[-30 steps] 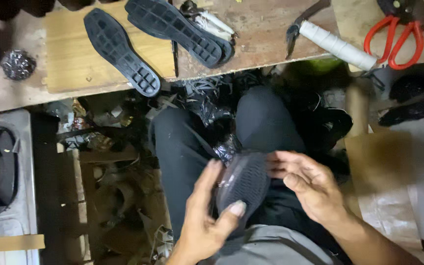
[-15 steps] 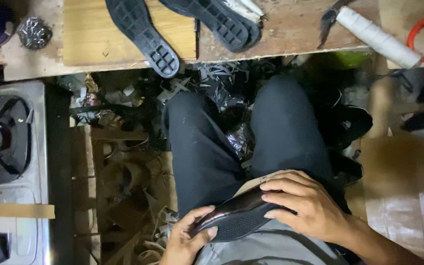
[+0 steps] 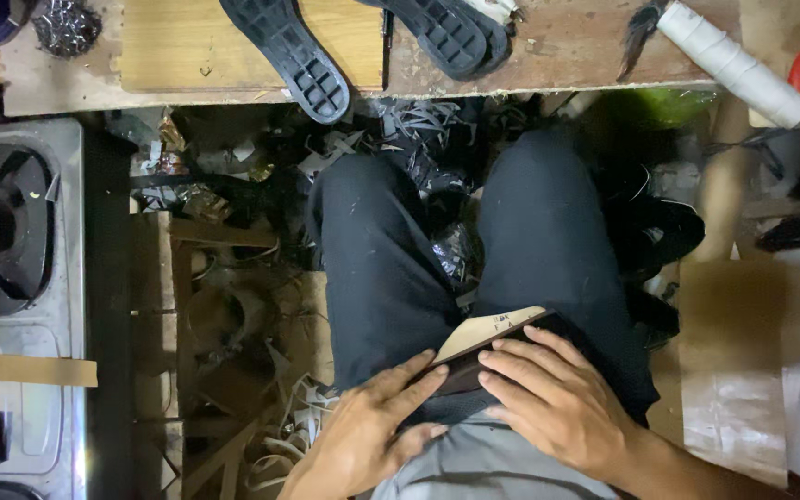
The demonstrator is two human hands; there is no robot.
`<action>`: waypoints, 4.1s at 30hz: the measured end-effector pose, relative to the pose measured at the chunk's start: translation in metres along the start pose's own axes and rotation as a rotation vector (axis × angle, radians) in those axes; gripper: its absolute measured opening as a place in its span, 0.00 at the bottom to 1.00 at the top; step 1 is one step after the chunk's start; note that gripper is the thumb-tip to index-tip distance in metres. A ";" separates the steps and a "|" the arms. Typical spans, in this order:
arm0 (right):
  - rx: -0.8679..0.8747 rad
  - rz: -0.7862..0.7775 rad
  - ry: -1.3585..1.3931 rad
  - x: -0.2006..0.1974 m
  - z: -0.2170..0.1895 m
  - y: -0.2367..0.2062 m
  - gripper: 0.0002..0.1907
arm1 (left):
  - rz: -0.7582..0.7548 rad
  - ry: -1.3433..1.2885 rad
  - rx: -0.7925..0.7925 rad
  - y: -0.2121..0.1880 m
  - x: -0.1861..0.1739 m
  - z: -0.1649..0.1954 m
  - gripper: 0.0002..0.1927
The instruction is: The person attaches a new sole to a shoe using a hammer and a shoe last. They repeatedly tap the sole edges to secure it, then place the finished shoe on a shelf.
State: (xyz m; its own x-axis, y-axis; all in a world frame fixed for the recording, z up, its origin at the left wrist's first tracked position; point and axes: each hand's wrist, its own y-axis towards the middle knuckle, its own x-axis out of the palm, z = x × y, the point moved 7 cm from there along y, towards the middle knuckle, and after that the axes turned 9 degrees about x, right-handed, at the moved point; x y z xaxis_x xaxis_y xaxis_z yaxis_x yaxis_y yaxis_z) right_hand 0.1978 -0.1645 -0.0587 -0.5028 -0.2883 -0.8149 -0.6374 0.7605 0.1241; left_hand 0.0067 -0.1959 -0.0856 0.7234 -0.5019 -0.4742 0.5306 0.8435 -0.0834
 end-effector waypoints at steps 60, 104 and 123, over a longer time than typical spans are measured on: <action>0.304 -0.181 0.295 -0.006 0.074 -0.010 0.19 | -0.308 0.121 0.114 0.072 0.058 0.015 0.45; 0.142 -0.104 0.175 -0.014 0.064 -0.015 0.37 | -0.220 -0.076 0.181 0.071 0.040 0.006 0.38; 0.473 0.402 0.338 -0.020 0.055 -0.041 0.37 | 0.580 -1.111 0.212 0.069 -0.025 -0.059 0.38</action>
State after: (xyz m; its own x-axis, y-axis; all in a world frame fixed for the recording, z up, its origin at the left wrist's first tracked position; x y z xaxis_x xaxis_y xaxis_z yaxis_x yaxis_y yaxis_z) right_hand 0.2663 -0.1581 -0.0783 -0.8485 -0.0390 -0.5278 -0.0812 0.9951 0.0570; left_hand -0.0012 -0.1142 -0.1310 0.7971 -0.0473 0.6019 -0.0009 0.9968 0.0796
